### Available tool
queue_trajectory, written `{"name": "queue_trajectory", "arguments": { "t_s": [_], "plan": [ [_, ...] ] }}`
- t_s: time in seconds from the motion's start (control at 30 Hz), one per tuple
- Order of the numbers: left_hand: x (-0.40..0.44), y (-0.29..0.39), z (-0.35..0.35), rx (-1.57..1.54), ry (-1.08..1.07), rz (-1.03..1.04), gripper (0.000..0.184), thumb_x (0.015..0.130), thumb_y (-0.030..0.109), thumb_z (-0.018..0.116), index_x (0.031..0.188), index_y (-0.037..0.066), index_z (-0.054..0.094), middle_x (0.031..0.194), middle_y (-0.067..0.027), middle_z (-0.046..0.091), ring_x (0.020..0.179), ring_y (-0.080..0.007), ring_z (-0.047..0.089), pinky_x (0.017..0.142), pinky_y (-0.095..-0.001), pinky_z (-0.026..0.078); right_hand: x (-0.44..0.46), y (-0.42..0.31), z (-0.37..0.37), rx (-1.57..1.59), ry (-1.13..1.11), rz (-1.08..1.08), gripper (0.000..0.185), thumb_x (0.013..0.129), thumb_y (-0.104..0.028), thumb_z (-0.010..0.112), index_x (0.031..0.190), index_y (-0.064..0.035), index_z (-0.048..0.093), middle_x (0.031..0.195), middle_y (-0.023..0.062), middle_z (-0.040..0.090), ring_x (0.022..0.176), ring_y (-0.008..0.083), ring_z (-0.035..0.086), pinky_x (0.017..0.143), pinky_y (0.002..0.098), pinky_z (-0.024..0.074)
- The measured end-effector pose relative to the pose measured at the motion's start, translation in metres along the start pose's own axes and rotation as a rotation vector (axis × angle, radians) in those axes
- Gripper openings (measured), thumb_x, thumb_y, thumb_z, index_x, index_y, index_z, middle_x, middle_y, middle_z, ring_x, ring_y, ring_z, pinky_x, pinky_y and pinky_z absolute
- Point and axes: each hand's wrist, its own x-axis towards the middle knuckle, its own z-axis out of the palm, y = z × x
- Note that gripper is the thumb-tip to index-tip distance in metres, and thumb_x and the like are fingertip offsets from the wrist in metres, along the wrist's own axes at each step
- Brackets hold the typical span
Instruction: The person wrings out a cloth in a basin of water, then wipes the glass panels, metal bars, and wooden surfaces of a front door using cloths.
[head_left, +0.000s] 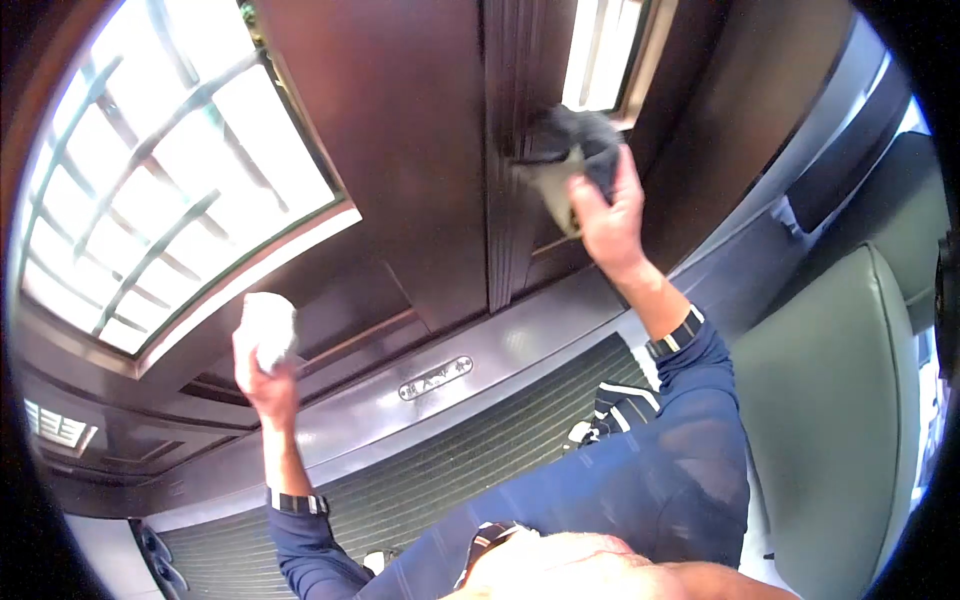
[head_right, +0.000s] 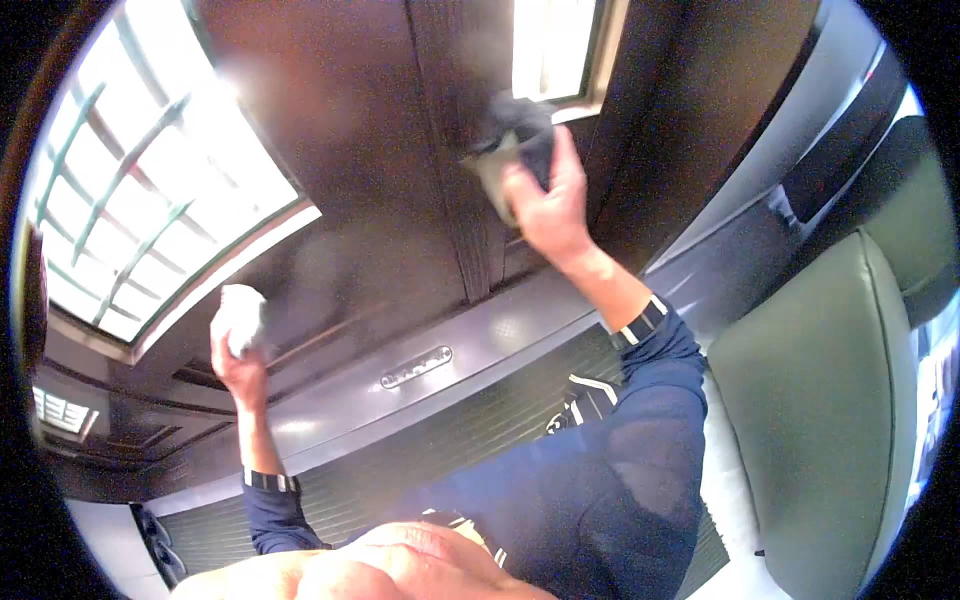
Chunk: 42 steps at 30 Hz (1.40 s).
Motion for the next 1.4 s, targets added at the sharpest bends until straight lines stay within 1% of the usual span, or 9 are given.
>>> {"name": "queue_trajectory", "arguments": {
  "t_s": [0.2,0.33,0.4,0.6,0.8,0.9,1.1,1.27,1.4],
  "plan": [
    [-0.031,0.105,0.024,-0.755,-0.324,0.036,0.043,0.071,0.004,0.074,0.109,0.002,0.055,0.117,-0.0193,0.056,0.107,-0.0312,0.057,0.089,-0.0399,0.047,-0.028,-0.043,0.086,-0.023,-0.562,0.131,0.045,0.075,-0.013,0.063,0.115,-0.0023,0.045,0.095,0.0127,0.061,0.092,0.0202,0.059,0.083,0.0331,0.0467],
    [-0.002,0.127,0.014,0.125,-0.08,0.356,0.052,0.065,0.011,0.079,0.111,0.005,0.056,0.131,-0.0233,0.045,0.127,-0.0363,0.039,0.101,-0.0454,0.036,-0.085,-0.017,0.138,0.554,-0.66,0.447,0.035,0.08,-0.006,0.056,0.114,-0.0034,0.049,0.108,0.0048,0.055,0.102,0.012,0.051,0.092,0.0288,0.0417],
    [-0.011,0.127,0.026,-0.395,0.069,-0.127,0.058,0.07,0.02,0.075,0.119,0.003,0.049,0.129,-0.0194,0.048,0.125,-0.031,0.043,0.1,-0.0401,0.036,-0.103,-0.028,0.147,0.652,-0.851,0.538,0.038,0.08,-0.009,0.056,0.116,-0.0035,0.05,0.111,0.0086,0.057,0.106,0.0152,0.053,0.093,0.0297,0.0413],
    [-0.063,0.108,0.066,-1.583,-0.075,-0.907,0.057,0.078,0.038,0.069,0.123,0.012,0.046,0.109,-0.0042,0.057,0.097,-0.0193,0.058,0.076,-0.0336,0.053,-0.065,-0.063,0.122,-0.483,-0.657,-0.532,0.046,0.072,-0.026,0.066,0.11,-0.0027,0.056,0.114,0.0198,0.055,0.103,0.0347,0.055,0.082,0.0431,0.046],
    [-0.069,0.113,0.086,-1.607,-0.069,-0.978,0.057,0.083,0.037,0.064,0.128,0.01,0.044,0.122,-0.0066,0.053,0.113,-0.0229,0.051,0.097,-0.0375,0.042,-0.084,-0.07,0.101,-0.435,-0.929,-0.822,0.066,0.063,-0.024,0.074,0.122,-0.0097,0.049,0.119,0.0169,0.05,0.107,0.0357,0.052,0.079,0.0402,0.0472],
    [-0.069,0.107,0.091,-1.767,-0.217,-0.919,0.065,0.085,0.049,0.051,0.133,0.008,0.037,0.129,-0.0088,0.048,0.119,-0.0261,0.047,0.098,-0.0405,0.039,-0.067,-0.053,0.091,-0.257,-0.984,-0.552,0.062,0.065,-0.012,0.071,0.122,-0.0087,0.049,0.117,0.0164,0.052,0.096,0.0336,0.058,0.078,0.039,0.0486],
    [-0.067,0.125,0.112,-1.942,-0.289,-1.143,0.088,0.08,0.07,0.044,0.137,0.005,0.033,0.13,-0.0154,0.047,0.116,-0.0316,0.049,0.095,-0.046,0.043,-0.028,-0.061,0.055,-0.044,-0.746,-0.355,0.037,0.072,-0.002,0.06,0.109,-0.0026,0.057,0.105,0.0171,0.058,0.097,0.0291,0.06,0.085,0.0343,0.0481],
    [-0.095,0.105,0.122,-2.019,-0.283,-1.124,0.052,0.086,0.037,0.055,0.126,0.006,0.046,0.121,-0.0115,0.055,0.112,-0.0281,0.053,0.098,-0.0443,0.041,0.09,-0.12,0.01,0.158,-0.057,-0.25,0.026,0.087,-0.009,0.055,0.112,-0.0006,0.053,0.106,0.0097,0.056,0.099,0.0183,0.054,0.091,0.0326,0.0433],
    [-0.106,0.093,0.12,-2.038,-0.285,-1.09,0.049,0.084,0.034,0.057,0.126,0.009,0.046,0.118,-0.0093,0.056,0.108,-0.0262,0.055,0.095,-0.0447,0.044,0.241,-0.183,-0.027,-0.368,0.428,-0.947,0.028,0.083,-0.009,0.053,0.109,-0.0004,0.055,0.107,0.0124,0.055,0.104,0.0239,0.052,0.093,0.0345,0.0392]
  ]
}}
